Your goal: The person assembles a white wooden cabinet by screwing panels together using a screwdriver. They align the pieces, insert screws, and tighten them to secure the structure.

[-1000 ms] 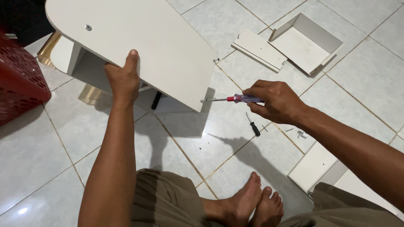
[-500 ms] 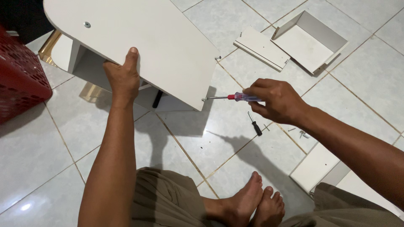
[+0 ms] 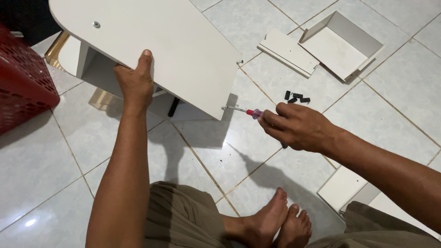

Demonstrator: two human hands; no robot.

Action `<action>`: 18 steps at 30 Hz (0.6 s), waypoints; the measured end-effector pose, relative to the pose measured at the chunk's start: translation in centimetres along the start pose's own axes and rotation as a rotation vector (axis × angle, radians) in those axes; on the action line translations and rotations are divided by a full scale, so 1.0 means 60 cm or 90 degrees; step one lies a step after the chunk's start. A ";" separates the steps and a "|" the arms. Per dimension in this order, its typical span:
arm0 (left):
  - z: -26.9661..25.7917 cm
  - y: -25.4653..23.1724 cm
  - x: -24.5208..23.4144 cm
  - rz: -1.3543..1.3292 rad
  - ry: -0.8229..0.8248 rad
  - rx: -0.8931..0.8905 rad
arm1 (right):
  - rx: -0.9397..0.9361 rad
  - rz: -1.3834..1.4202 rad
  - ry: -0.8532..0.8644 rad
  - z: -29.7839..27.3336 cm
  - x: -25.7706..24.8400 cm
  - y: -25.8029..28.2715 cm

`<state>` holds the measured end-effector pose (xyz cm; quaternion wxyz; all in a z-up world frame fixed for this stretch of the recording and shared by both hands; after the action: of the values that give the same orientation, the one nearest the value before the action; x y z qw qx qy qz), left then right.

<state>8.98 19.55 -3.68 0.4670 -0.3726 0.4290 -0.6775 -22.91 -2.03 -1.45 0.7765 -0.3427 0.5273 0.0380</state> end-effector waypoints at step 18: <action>-0.004 -0.010 0.006 -0.005 -0.005 0.017 | 0.359 0.338 0.053 0.010 0.015 -0.079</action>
<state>8.46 19.39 -3.17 0.4709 -0.3707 0.4167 -0.6835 -20.08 -5.56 0.26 0.7815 0.0314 0.6184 0.0769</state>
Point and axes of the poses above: each hand's wrist, its own z-axis towards the middle knuckle, its own x-axis out of the palm, y = z × x, the point moved 6 cm from there along z, towards the middle knuckle, and after that the axes turned 13 degrees about -z, right-handed, at the moved point
